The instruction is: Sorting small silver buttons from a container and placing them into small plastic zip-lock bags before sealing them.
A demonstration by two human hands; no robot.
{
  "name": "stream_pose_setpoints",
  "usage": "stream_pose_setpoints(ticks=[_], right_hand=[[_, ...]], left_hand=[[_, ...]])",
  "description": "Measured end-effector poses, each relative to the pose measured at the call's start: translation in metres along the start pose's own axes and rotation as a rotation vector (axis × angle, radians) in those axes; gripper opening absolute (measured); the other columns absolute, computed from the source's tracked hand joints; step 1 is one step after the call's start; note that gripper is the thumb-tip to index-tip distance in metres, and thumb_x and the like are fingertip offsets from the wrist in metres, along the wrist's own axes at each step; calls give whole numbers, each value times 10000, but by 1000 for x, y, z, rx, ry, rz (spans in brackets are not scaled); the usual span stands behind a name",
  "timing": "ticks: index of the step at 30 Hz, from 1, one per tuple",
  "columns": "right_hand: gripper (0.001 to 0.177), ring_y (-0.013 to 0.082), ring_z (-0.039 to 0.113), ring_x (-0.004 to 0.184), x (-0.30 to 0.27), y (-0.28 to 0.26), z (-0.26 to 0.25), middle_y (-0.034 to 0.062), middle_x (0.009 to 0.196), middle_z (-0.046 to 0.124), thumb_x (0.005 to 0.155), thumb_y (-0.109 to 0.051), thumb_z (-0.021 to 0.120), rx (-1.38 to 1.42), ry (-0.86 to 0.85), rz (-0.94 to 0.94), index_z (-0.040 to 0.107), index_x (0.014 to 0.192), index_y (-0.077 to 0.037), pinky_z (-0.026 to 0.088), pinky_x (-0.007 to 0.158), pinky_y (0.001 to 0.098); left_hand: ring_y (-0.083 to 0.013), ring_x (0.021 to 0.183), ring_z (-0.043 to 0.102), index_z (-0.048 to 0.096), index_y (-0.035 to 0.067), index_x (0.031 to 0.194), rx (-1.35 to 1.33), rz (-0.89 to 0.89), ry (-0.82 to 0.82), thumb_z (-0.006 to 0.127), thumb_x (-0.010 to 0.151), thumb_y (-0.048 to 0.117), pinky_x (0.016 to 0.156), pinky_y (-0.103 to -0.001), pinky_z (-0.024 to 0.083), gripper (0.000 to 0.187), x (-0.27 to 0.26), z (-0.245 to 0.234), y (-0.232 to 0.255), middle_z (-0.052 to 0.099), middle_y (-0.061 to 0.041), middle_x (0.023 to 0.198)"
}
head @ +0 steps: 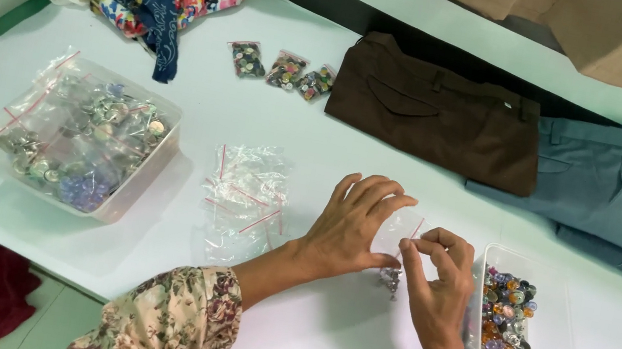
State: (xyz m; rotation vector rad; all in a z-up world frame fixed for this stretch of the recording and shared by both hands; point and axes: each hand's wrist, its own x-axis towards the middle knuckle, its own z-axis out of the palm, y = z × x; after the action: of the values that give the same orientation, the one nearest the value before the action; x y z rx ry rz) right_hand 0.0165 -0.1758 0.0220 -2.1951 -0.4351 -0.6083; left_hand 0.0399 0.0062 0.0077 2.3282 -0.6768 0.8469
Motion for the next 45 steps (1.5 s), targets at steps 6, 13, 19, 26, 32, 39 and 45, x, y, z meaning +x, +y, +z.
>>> stream_pose_setpoints(ticks=[6,13,19,26,32,39,45], right_hand=[[92,248,517,961,-5,-3,9,45,1014,616,942,-173,734,-93,-34,-168,737,902,-90,420,874,369],[87,266,526,963,-11,-3,12,75,1056,619,932,-174,745,-159,-48,-263,738,920,-88,420,918,396],[95,252,535,945,-9,-8,9,75,1039,624,949,-179,739,-160,-38,-269,728,905,-95,392,911,389],[248,224,527,964,-7,-14,6,55,1156,603,1001,-341,643,-248,-95,-271,753,1190,-224,368,923,405],[316,246,528,1049,-7,-12,1,73,1169,603,1043,-357,561,-196,-82,-266,716,1246,-170,380,941,407],[143,304,571,1115,11,-1,-15,119,1115,582,1075,-113,666,-147,-38,-58,754,1176,-63,474,936,430],[77,316,631,1061,9,22,-16,137,1063,643,914,-169,810,-409,-299,54,820,981,-132,535,840,425]], left_hand=[[-324,1423,446,522,219,1442,42,48,-140,936,693,487,1190,-685,221,897,-12,-6,-15,593,-9,1348],[-289,1279,561,545,199,1390,-58,86,-135,745,839,594,1198,-716,219,707,-14,-11,-14,676,-13,1207],[-326,1274,594,548,177,1367,-144,47,-166,676,853,624,1222,-692,187,693,-15,-8,-11,698,-11,1263],[-280,1214,625,590,183,1232,-284,-18,-145,598,921,542,1227,-690,187,475,-14,-11,-9,707,35,1153],[-227,1156,629,602,179,1228,-261,-24,-116,606,898,591,1231,-682,186,527,-11,-12,-13,709,43,1128],[-273,1313,580,594,207,1317,-223,-108,-216,746,836,599,1236,-705,141,639,-14,-5,-23,705,-33,1189],[-293,1287,590,608,170,1298,-154,-109,-246,776,827,560,1216,-720,141,634,-17,3,-27,707,-65,1164]])
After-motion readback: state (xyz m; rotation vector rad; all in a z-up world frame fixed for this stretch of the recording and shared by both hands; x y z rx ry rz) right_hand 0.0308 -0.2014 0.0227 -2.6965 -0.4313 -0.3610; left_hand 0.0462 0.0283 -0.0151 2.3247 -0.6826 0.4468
